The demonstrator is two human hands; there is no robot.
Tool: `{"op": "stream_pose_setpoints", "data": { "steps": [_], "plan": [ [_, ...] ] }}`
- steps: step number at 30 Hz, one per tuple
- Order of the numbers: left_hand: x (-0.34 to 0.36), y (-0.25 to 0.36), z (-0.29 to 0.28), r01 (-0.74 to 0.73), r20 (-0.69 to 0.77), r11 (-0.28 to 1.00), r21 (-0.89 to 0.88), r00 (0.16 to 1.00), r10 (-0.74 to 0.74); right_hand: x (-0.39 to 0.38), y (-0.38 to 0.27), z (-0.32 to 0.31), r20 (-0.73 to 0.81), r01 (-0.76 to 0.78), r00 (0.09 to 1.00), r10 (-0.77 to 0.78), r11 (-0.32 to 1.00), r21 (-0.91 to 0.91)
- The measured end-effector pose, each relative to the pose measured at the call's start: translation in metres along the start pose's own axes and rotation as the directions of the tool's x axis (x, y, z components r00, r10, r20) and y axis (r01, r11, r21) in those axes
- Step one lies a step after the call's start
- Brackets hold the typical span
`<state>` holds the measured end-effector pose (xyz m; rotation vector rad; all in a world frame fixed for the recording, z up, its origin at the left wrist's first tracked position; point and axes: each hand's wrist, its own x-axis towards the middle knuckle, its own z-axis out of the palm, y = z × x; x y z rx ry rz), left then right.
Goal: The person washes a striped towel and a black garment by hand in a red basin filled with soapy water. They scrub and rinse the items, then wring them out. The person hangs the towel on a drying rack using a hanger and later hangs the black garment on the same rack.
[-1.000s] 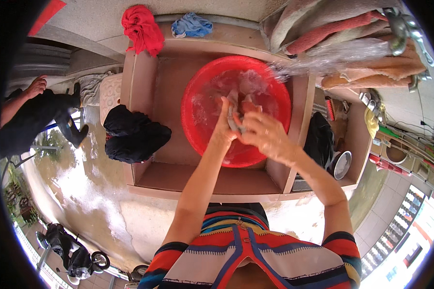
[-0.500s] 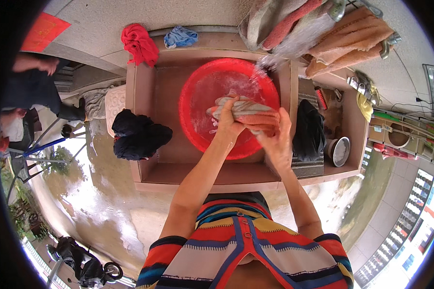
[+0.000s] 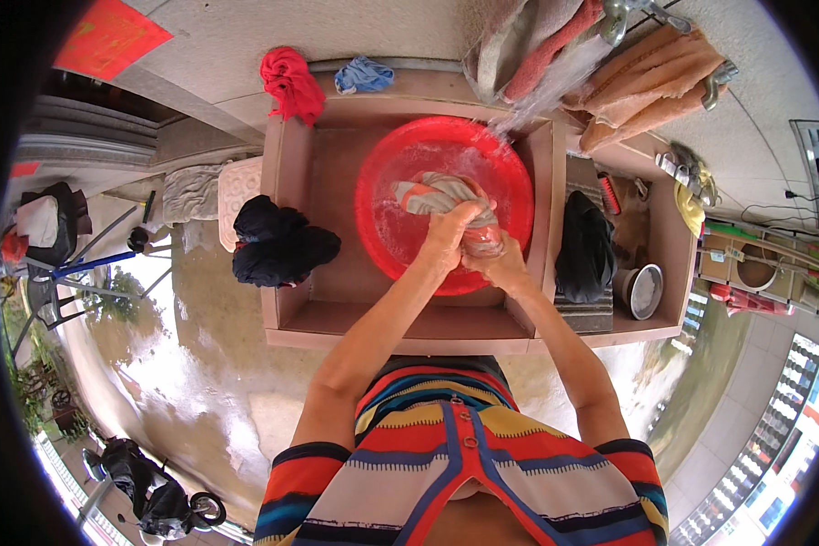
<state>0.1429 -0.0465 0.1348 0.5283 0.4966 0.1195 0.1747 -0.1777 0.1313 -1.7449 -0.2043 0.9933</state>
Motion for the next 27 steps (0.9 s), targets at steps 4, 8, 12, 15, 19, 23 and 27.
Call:
{"op": "stream_pose_setpoints", "data": {
  "steps": [4,8,12,15,19,23,27],
  "plan": [
    [-0.004,0.021,-0.005,0.171,0.087,0.981,0.093,0.98,-0.179,-0.014,-0.015,0.013,0.448,-0.478,0.848,0.283,0.773,0.417],
    [-0.01,0.034,-0.004,0.192,0.251,0.976,0.106,0.944,-0.213,-0.016,-0.002,0.026,0.732,-0.709,0.663,0.155,0.445,0.548],
    [-0.027,0.042,0.015,0.191,0.18,0.973,0.127,0.961,-0.212,-0.014,0.019,0.024,0.828,-0.771,0.503,-0.248,0.303,0.56],
    [-0.026,0.036,0.02,0.387,0.184,0.853,-0.35,0.921,-0.343,-0.017,0.035,0.023,0.518,-0.324,0.825,-0.227,0.56,0.762],
    [-0.043,0.018,0.028,0.358,0.379,0.801,-0.481,0.908,-0.178,-0.001,0.017,0.032,0.145,0.154,0.952,-0.271,0.829,0.538],
    [-0.071,0.012,0.015,0.404,0.286,0.768,-0.497,0.912,-0.294,0.028,-0.008,0.035,0.154,-0.133,0.988,-0.032,0.349,0.928],
    [-0.071,0.019,-0.006,0.497,0.318,0.815,-0.297,0.856,-0.407,0.083,0.016,-0.008,-0.013,-0.12,0.984,0.177,0.722,0.681]
  ]
}}
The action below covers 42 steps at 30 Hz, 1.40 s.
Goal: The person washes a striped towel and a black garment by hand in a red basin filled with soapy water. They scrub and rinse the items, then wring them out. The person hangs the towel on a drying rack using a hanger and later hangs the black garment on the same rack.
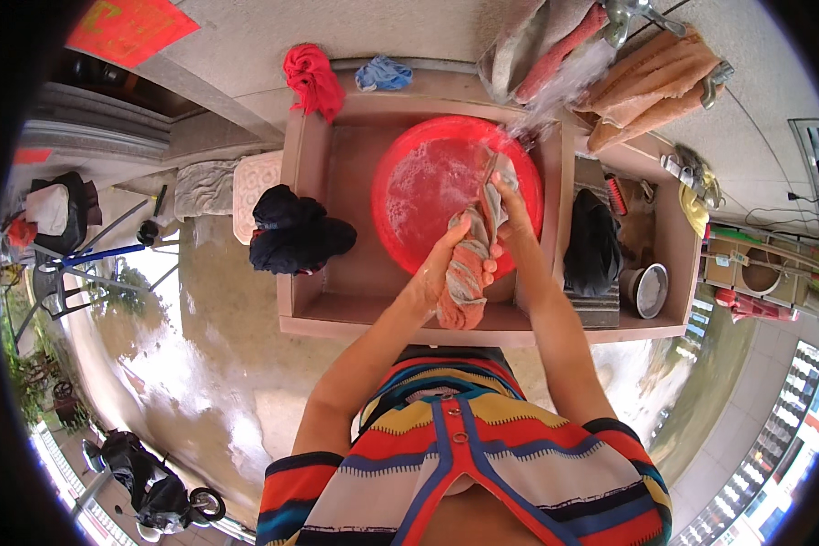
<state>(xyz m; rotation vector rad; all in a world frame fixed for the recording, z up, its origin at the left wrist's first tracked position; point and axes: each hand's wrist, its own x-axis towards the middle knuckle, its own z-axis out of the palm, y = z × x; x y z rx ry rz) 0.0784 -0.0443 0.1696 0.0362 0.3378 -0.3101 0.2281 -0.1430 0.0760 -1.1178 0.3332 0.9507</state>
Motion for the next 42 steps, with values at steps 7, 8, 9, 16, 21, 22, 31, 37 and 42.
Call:
{"op": "stream_pose_setpoints", "data": {
  "steps": [7,8,9,16,21,22,31,37,42],
  "plan": [
    [0.029,0.003,-0.013,0.328,-0.309,0.026,0.944,0.859,0.409,0.004,-0.026,0.038,0.268,0.38,0.816,-0.512,0.127,-0.916],
    [0.034,0.002,-0.015,0.484,-0.346,-0.197,0.853,0.805,0.482,0.008,-0.026,0.037,0.255,0.311,0.852,-0.457,0.051,-0.949],
    [0.039,0.002,-0.014,0.533,-0.366,-0.27,0.802,0.795,0.483,0.006,-0.027,0.046,0.233,0.242,0.886,-0.401,-0.028,-0.97],
    [0.034,0.009,-0.051,0.247,-0.309,0.253,0.935,0.919,0.245,-0.027,-0.035,0.05,0.174,0.181,0.927,-0.331,-0.012,-0.983],
    [0.019,0.011,0.001,0.29,-0.406,0.702,0.651,0.914,0.0,-0.016,-0.043,0.023,0.135,0.144,0.988,-0.068,0.14,-0.98],
    [0.021,0.011,0.004,0.317,-0.408,0.66,0.682,0.913,-0.017,-0.016,-0.04,0.018,0.157,0.174,0.981,-0.11,0.167,-0.971],
    [-0.015,0.013,0.03,0.071,-0.126,0.971,0.228,0.991,-0.043,-0.095,-0.164,0.061,0.326,0.375,0.866,-0.379,0.062,-0.925],
    [-0.018,0.006,0.048,0.101,-0.025,0.988,0.115,0.995,-0.099,-0.105,-0.235,0.081,0.369,0.683,0.141,-0.919,-0.18,-0.708],
    [-0.022,0.007,0.042,0.106,-0.071,0.986,0.13,0.993,-0.097,-0.117,-0.288,0.12,0.561,0.301,-0.167,-0.811,-0.583,-0.755]
  ]
}}
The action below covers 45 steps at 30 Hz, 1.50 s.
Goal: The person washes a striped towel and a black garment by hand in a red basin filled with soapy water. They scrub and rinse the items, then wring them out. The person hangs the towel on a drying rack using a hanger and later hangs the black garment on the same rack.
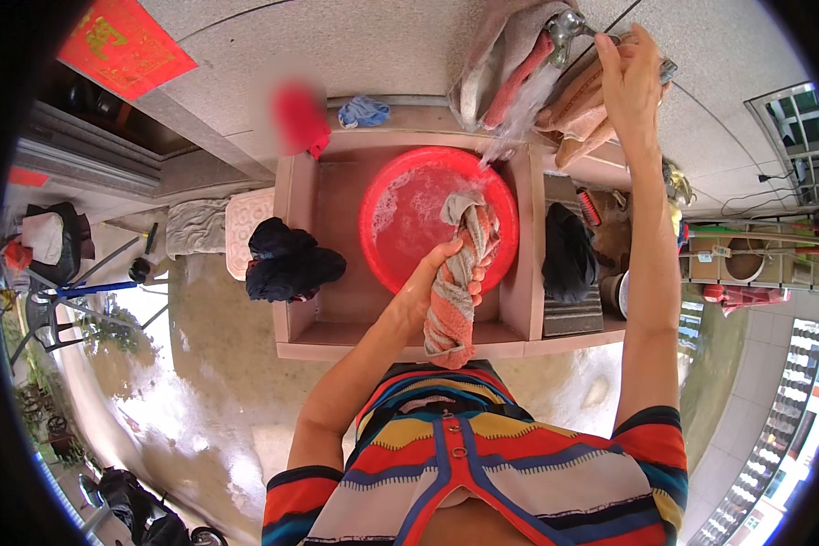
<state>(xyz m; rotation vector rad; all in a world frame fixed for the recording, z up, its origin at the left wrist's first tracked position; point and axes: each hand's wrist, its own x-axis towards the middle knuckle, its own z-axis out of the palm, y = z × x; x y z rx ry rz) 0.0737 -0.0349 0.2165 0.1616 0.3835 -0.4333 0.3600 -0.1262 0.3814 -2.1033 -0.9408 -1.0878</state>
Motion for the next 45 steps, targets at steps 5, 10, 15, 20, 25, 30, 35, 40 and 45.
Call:
{"op": "stream_pose_setpoints", "data": {
  "steps": [5,10,15,20,25,30,35,40,45],
  "plan": [
    [-0.003,-0.003,-0.001,0.011,0.003,1.0,-0.008,1.0,-0.011,0.011,0.015,0.006,0.251,-0.171,0.96,0.128,0.973,0.156],
    [-0.006,-0.002,-0.004,-0.016,-0.051,1.0,-0.023,0.999,0.014,0.007,-0.005,-0.003,0.261,-0.204,0.95,0.169,0.972,0.113],
    [-0.003,0.001,-0.004,-0.035,0.005,0.999,-0.04,0.999,0.036,-0.006,-0.011,0.002,0.221,-0.349,0.93,0.294,0.895,0.278],
    [0.003,0.001,0.003,-0.013,0.146,0.991,-0.135,0.989,0.033,-0.125,0.005,0.028,0.596,-0.749,0.642,0.482,0.559,0.355],
    [0.015,-0.008,0.003,0.13,0.341,0.925,-0.357,0.94,-0.001,-0.281,-0.047,0.055,0.946,-0.573,0.322,0.04,-0.787,0.228],
    [0.023,-0.016,-0.007,0.073,0.385,0.868,-0.492,0.912,0.141,-0.263,-0.102,0.047,0.824,-0.286,0.529,0.203,-0.872,0.398],
    [0.006,0.016,0.004,-0.078,-0.035,0.996,0.043,0.996,0.079,-0.232,-0.076,0.039,0.876,-0.721,0.451,0.171,-0.508,0.47],
    [0.02,0.026,-0.008,-0.154,-0.033,0.708,0.69,0.969,0.243,-0.204,-0.077,0.03,0.98,-0.965,0.119,0.162,-0.212,0.152],
    [0.011,0.023,-0.03,-0.176,0.105,0.126,0.976,0.892,0.44,-0.21,-0.08,-0.005,0.995,-0.894,0.018,-0.095,-0.447,-0.026]
  ]
}}
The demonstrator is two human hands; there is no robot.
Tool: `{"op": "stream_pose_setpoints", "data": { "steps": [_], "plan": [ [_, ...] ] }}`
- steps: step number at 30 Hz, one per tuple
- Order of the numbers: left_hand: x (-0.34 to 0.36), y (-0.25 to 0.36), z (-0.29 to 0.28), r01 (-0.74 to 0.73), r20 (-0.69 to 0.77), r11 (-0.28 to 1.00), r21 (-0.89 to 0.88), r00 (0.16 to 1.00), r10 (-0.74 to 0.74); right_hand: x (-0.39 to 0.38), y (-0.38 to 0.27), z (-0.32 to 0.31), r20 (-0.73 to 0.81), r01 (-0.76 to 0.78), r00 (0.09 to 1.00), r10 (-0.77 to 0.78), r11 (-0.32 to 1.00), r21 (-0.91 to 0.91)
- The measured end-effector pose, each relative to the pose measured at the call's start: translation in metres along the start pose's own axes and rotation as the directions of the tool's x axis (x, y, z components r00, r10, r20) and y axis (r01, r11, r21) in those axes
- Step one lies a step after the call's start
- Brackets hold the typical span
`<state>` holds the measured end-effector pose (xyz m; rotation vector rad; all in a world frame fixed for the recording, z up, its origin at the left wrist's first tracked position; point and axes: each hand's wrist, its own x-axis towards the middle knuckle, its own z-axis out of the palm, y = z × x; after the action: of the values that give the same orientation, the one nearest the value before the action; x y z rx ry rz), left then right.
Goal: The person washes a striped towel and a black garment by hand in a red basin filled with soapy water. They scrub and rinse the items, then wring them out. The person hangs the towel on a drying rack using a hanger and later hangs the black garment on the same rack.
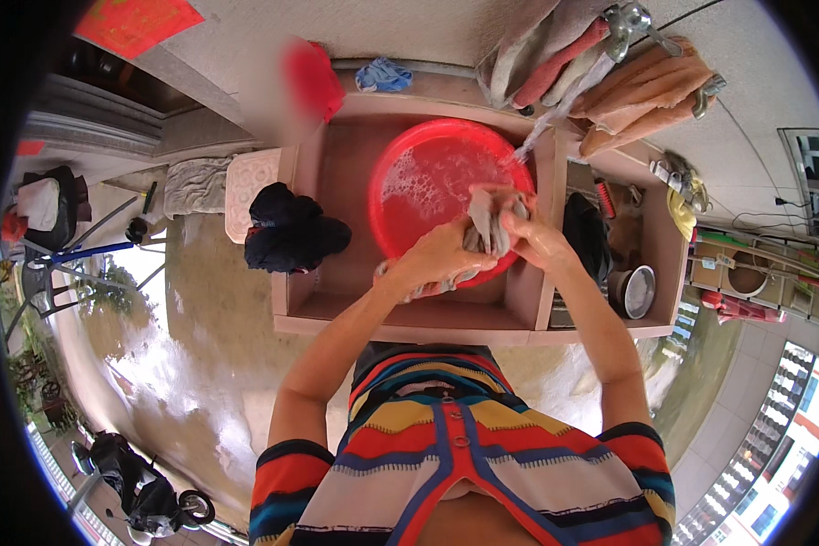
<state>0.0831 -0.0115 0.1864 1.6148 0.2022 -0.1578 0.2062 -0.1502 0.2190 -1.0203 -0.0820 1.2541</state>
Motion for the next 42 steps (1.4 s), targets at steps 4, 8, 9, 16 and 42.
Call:
{"op": "stream_pose_setpoints", "data": {
  "steps": [4,8,9,16,42],
  "plan": [
    [-0.005,0.044,-0.007,0.195,0.26,0.854,0.482,0.899,-0.352,-0.021,-0.013,0.016,0.01,-0.151,0.983,0.184,0.837,-0.526],
    [-0.009,-0.003,-0.026,0.144,0.602,0.986,-0.079,0.796,-0.067,-0.03,-0.022,0.039,0.083,-0.14,0.965,0.249,0.754,-0.642],
    [-0.006,-0.035,-0.028,0.238,0.561,0.923,-0.302,0.827,-0.029,-0.032,-0.028,0.049,0.244,0.09,0.957,0.156,0.642,-0.761],
    [0.025,-0.068,0.001,0.697,0.543,0.709,0.105,0.557,-0.628,-0.043,-0.017,0.09,0.776,0.829,0.549,0.311,-0.317,-0.46],
    [0.028,0.076,-0.013,-0.412,-0.714,0.891,-0.191,0.681,0.162,0.004,0.017,-0.012,-0.337,0.457,0.863,-0.376,0.866,0.205]
  ]
}}
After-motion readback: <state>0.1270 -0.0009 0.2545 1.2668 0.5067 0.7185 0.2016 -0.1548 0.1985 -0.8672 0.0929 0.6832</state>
